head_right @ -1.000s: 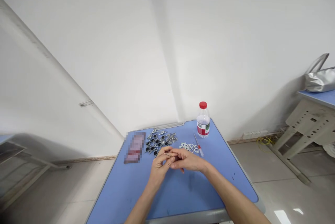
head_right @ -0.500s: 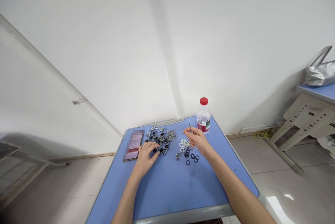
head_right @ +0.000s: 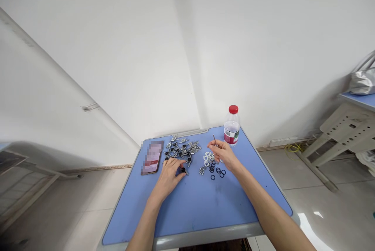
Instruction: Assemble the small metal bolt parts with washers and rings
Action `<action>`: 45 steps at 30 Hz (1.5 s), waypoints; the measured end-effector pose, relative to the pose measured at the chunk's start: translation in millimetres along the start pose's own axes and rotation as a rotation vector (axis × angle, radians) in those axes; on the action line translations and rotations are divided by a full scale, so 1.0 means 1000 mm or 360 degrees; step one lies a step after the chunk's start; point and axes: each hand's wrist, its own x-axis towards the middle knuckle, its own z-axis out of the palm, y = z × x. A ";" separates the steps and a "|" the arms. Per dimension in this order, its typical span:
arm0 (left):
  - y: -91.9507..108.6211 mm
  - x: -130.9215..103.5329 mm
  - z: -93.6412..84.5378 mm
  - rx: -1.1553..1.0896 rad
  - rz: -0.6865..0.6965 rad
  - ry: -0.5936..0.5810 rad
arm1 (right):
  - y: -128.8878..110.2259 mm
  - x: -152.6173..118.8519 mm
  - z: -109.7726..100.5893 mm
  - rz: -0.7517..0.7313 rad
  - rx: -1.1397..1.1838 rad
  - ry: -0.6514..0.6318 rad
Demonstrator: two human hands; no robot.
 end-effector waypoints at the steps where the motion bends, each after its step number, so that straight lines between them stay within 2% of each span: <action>1: 0.002 -0.001 -0.001 -0.0012 -0.0001 -0.0025 | 0.000 0.000 0.000 0.0003 -0.0003 0.0000; 9: 0.006 -0.003 -0.002 -0.0156 -0.0065 -0.0197 | -0.007 0.000 -0.006 0.0011 -0.0172 0.0005; 13: 0.004 -0.004 -0.002 -0.0216 -0.0090 -0.0250 | -0.013 0.000 -0.013 -0.0026 -0.0486 -0.0038; 19: 0.005 -0.004 0.001 -0.0327 -0.0077 -0.0347 | -0.015 -0.001 -0.023 -0.0076 -0.1017 0.0012; 23: 0.006 -0.004 0.001 -0.0368 -0.0107 -0.0344 | -0.014 -0.004 -0.023 -0.0057 -0.1388 -0.0002; 26: 0.001 -0.002 -0.001 -0.0382 -0.0174 -0.0212 | -0.011 -0.004 -0.023 -0.0111 -0.1683 0.0030; 31: -0.015 0.002 -0.001 -0.0404 -0.0263 0.0295 | -0.003 0.002 -0.023 -0.0199 -0.1929 0.0147; 34: -0.020 0.004 0.000 -0.0370 -0.0324 0.0502 | 0.004 0.006 -0.017 -0.0274 -0.1983 0.0180; 39: -0.021 0.006 0.001 -0.0399 -0.0382 0.0620 | 0.013 0.014 0.006 -0.0373 -0.2062 0.0136; 45: -0.026 0.007 0.004 -0.0517 -0.0439 0.0657 | 0.016 0.032 0.030 -0.0295 -0.2267 0.0124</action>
